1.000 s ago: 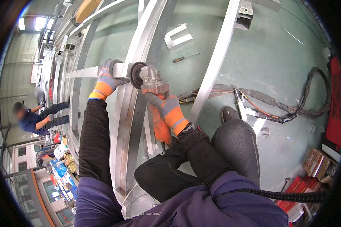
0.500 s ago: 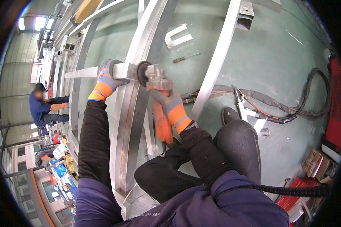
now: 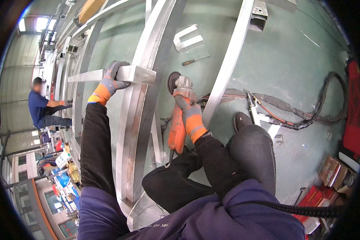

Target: The person welds joints on a large aluminum frame while sitting on the floor, then uses an angle grinder to smooth the welded seams. The person handles the welding torch and grinder with gloved hands, repositioning the frame as needed.

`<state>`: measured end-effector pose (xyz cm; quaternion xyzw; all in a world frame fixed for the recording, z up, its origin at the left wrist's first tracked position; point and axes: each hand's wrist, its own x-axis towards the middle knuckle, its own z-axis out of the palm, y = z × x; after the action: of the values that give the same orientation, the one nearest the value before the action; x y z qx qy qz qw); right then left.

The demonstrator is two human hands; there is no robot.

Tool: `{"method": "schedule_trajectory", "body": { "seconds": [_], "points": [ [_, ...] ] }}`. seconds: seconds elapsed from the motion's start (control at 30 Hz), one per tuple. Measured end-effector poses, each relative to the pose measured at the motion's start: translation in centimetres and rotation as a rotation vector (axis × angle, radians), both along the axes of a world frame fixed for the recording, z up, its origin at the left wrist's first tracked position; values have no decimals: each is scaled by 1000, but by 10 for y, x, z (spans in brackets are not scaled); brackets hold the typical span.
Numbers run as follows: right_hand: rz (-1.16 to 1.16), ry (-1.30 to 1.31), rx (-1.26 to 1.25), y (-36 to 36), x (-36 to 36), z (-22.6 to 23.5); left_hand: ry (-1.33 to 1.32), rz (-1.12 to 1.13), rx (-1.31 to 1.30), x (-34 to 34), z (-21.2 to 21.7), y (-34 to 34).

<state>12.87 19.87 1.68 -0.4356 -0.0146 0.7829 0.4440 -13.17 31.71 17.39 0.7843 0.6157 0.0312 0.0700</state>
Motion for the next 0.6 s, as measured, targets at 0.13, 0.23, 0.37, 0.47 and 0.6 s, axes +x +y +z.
{"method": "schedule_trajectory", "body": {
  "seconds": [0.13, 0.23, 0.37, 0.47, 0.6],
  "points": [
    [-27, -80, 288, -13, -18, 13, -362, -36, -147, -19, 5, 3],
    [8, -47, 376, -27, -36, 18, -143, -357, 29, -54, -7, 7],
    [85, -126, 408, -32, -39, 17, -72, -215, 127, -45, -23, 9],
    [98, -115, 345, -38, -38, 13, 204, -334, 236, -59, -33, 10],
    [31, -75, 255, -38, -41, -9, 399, -337, 199, -56, -31, 7]
  ]
}}
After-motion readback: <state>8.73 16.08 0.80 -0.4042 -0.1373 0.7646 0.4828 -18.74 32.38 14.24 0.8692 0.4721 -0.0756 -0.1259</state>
